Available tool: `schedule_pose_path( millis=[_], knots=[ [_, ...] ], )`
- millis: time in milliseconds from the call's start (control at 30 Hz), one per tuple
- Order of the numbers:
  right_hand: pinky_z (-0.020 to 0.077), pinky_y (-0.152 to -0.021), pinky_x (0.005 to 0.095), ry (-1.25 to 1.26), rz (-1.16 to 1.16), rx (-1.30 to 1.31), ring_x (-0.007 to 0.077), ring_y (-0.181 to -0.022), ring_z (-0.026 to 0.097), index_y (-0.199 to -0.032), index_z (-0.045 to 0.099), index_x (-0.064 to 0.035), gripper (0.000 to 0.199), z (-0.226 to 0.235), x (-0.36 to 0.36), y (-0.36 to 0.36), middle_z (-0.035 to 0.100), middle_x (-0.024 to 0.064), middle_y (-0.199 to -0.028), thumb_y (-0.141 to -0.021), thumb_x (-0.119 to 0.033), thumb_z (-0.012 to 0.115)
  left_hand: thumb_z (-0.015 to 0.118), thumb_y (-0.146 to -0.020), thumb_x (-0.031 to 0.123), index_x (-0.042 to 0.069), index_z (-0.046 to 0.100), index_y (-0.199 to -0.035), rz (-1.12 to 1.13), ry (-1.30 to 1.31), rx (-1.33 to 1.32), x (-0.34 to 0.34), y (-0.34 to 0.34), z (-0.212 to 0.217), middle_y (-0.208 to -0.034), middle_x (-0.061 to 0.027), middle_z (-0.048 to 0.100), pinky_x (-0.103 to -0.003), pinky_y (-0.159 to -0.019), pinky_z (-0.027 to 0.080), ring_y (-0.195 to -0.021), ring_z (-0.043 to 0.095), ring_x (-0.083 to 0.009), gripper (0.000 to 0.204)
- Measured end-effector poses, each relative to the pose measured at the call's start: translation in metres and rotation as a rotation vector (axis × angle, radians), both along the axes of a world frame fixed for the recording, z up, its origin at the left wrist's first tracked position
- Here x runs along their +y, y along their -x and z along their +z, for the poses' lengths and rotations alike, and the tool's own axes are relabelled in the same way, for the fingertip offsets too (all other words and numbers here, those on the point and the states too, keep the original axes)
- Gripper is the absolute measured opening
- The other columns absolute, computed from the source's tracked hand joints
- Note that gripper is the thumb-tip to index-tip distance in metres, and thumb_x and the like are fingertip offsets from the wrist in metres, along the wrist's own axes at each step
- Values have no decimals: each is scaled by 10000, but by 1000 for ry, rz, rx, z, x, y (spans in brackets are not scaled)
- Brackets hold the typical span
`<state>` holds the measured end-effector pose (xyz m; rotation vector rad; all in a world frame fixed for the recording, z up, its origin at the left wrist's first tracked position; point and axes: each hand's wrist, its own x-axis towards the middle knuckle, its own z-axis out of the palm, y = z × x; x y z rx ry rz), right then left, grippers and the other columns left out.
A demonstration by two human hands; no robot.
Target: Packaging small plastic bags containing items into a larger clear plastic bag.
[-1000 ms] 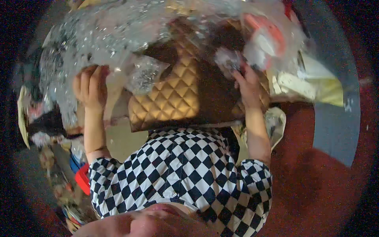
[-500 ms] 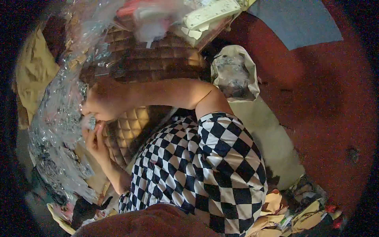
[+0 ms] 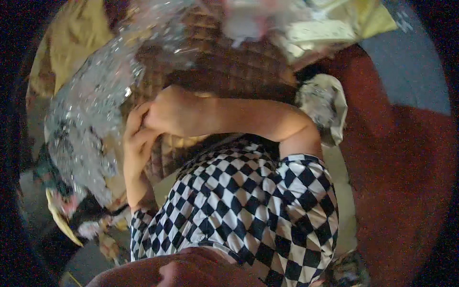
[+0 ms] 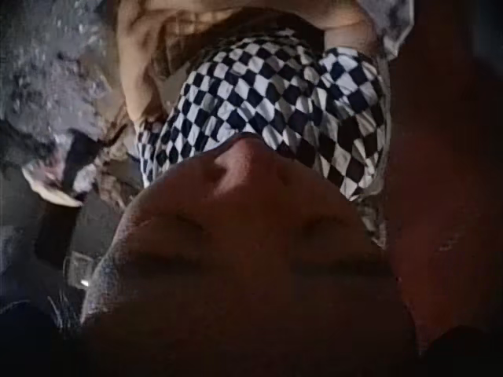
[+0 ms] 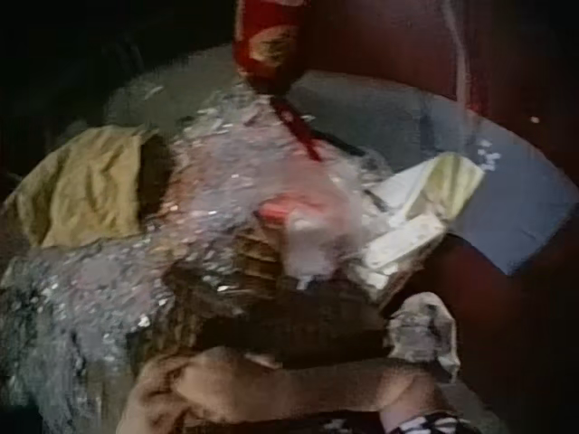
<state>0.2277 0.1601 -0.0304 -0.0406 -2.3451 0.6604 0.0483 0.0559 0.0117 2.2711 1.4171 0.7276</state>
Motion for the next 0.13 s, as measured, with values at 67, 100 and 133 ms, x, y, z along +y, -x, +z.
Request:
schedule_pose_path(
  millis=[67,100,133],
  knots=[
    [544,-594,392,-128,71,-375,301,-748,696,-802,610,-56,135,8,8,-2,684,140,-803,-788,-189,635,665,-725,11,82,722,-951,12,-64,53,8,-4,3,-1302,-181,572,-464,-1001,419,-1208,522,-398,244],
    [568,-664,370,-100,59,-270,290,-869,699,-803,621,-66,141,12,11,-1,690,161,-944,-751,-190,663,673,-733,24,87,724,-942,24,-7,20,6,0,4,-1308,-182,569,-482,-1013,410,-1206,522,-402,223],
    [568,-664,370,-112,95,-261,290,-869,699,-803,621,-66,141,14,11,10,690,161,-944,-751,-190,663,680,-741,37,92,726,-932,20,48,-20,5,5,5,-1313,-183,566,-501,-1026,402,-1205,523,-405,203]
  ],
)
